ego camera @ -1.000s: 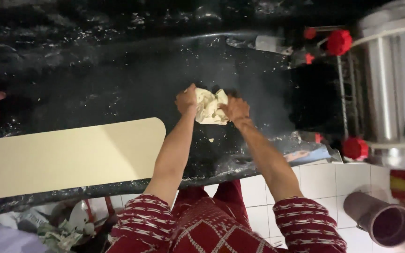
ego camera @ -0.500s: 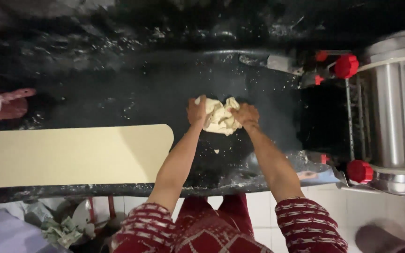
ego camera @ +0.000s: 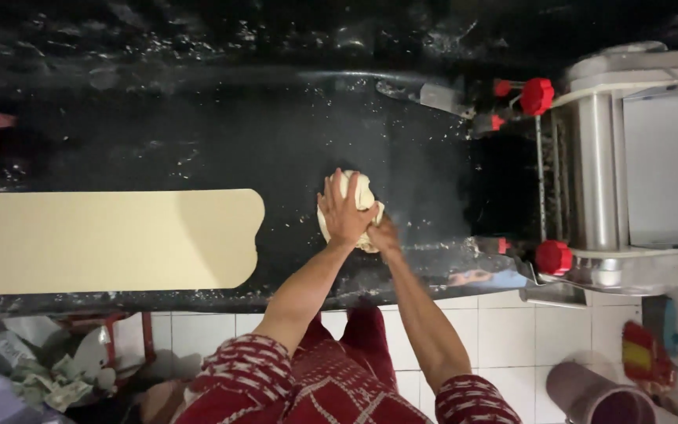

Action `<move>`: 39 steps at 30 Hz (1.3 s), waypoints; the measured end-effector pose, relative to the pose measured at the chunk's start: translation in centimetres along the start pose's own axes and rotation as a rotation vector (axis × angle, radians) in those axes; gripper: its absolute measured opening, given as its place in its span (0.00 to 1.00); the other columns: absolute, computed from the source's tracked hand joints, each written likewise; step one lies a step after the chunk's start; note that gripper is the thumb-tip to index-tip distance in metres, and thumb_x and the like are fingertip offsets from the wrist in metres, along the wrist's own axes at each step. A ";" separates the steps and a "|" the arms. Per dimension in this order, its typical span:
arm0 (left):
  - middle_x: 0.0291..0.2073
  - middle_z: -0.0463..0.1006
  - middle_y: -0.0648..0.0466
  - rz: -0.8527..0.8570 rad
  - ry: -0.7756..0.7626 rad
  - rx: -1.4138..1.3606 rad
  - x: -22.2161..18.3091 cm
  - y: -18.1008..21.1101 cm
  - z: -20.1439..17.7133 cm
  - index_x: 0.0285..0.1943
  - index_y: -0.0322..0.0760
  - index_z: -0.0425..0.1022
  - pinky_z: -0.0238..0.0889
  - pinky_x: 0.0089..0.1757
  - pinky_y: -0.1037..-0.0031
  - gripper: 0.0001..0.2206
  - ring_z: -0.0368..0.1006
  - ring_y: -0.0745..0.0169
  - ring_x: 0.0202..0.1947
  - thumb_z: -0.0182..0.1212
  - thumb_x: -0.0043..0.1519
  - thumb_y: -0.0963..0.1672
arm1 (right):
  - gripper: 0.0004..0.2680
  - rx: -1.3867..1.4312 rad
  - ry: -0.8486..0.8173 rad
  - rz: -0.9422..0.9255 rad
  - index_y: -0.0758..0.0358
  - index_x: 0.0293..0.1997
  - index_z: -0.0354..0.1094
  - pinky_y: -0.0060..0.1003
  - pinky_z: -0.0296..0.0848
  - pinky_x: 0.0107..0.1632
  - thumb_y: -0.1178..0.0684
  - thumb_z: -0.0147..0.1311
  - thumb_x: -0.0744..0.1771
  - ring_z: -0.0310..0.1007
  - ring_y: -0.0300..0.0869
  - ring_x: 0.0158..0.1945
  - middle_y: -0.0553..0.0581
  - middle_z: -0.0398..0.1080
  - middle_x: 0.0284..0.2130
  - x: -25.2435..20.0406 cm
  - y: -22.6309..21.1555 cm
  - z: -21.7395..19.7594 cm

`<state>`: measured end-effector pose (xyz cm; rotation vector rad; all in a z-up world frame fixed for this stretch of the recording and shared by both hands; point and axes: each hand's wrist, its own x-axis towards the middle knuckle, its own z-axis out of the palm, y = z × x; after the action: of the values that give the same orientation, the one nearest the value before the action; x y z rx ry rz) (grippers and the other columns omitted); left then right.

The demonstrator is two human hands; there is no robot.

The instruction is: A person manually kneads a ball of dough on a countertop in a bakery production area.

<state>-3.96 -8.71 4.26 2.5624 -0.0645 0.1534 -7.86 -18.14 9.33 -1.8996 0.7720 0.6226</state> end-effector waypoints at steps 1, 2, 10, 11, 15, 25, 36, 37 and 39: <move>0.73 0.58 0.48 0.024 0.074 0.038 0.3 -0.1 0.8 0.72 0.56 0.64 0.56 0.59 0.36 0.40 0.59 0.35 0.70 0.70 0.47 0.57 | 0.27 -0.003 -0.019 -0.007 0.65 0.73 0.55 0.60 0.56 0.71 0.43 0.48 0.66 0.57 0.62 0.71 0.73 0.62 0.66 -0.6 -0.9 -0.5; 0.71 0.60 0.47 0.045 0.144 0.075 0.3 -0.1 1.6 0.71 0.56 0.67 0.61 0.59 0.42 0.39 0.62 0.35 0.69 0.70 0.46 0.57 | 0.27 -0.006 -0.040 -0.011 0.67 0.74 0.52 0.60 0.51 0.75 0.45 0.46 0.66 0.53 0.63 0.73 0.74 0.59 0.68 -1.2 -1.6 -1.0; 0.63 0.69 0.48 0.099 0.292 0.135 2.1 -2.9 5.6 0.67 0.56 0.71 0.68 0.55 0.56 0.40 0.71 0.44 0.61 0.71 0.40 0.57 | 0.22 0.021 -0.027 -0.036 0.60 0.69 0.61 0.57 0.64 0.68 0.43 0.51 0.67 0.65 0.61 0.66 0.69 0.70 0.59 3.2 4.4 0.6; 0.62 0.70 0.48 0.124 0.318 0.181 2.1 -3.3 5.7 0.67 0.56 0.72 0.70 0.52 0.60 0.41 0.74 0.47 0.59 0.72 0.38 0.57 | 0.21 0.075 -0.020 -0.060 0.59 0.67 0.63 0.56 0.66 0.67 0.43 0.51 0.68 0.66 0.61 0.65 0.70 0.70 0.58 2.2 3.9 0.2; 0.63 0.68 0.47 0.091 0.185 0.150 2.2 -3.9 4.7 0.69 0.54 0.68 0.73 0.45 0.54 0.44 0.76 0.41 0.54 0.72 0.37 0.57 | 0.18 0.166 -0.006 -0.123 0.60 0.65 0.67 0.58 0.69 0.63 0.47 0.52 0.69 0.68 0.64 0.63 0.72 0.72 0.56 2.0 5.3 0.9; 0.60 0.66 0.53 0.114 0.134 0.186 2.8 -5.2 4.3 0.71 0.56 0.66 0.72 0.40 0.59 0.41 0.77 0.49 0.50 0.66 0.42 0.57 | 0.13 0.346 -0.041 -0.060 0.59 0.56 0.73 0.38 0.80 0.26 0.48 0.54 0.68 0.79 0.48 0.33 0.65 0.77 0.37 -0.5 6.1 0.2; 0.57 0.66 0.51 0.139 0.149 0.159 3.1 -5.8 4.2 0.72 0.57 0.64 0.72 0.39 0.57 0.41 0.77 0.45 0.48 0.66 0.43 0.57 | 0.12 0.568 0.009 -0.008 0.62 0.52 0.75 0.42 0.84 0.28 0.49 0.63 0.66 0.79 0.47 0.31 0.64 0.78 0.34 -1.7 8.4 0.7; 0.56 0.67 0.52 0.154 0.147 0.159 3.2 -6.0 4.3 0.71 0.58 0.64 0.71 0.38 0.57 0.42 0.78 0.46 0.48 0.66 0.41 0.57 | 0.14 0.615 0.028 -0.005 0.63 0.53 0.76 0.43 0.82 0.34 0.48 0.66 0.65 0.78 0.45 0.36 0.63 0.78 0.37 -2.3 8.2 0.8; 0.56 0.67 0.53 0.148 0.170 0.159 3.5 -6.3 4.6 0.70 0.59 0.65 0.71 0.38 0.57 0.42 0.78 0.47 0.47 0.66 0.40 0.58 | 0.16 0.641 0.033 -0.020 0.64 0.54 0.76 0.45 0.81 0.41 0.47 0.68 0.65 0.77 0.43 0.40 0.62 0.79 0.40 -1.3 8.9 0.9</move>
<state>0.41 -6.04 -2.56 2.6913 -0.1839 0.4481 -15.42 -20.06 4.68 -1.3261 0.8484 0.2791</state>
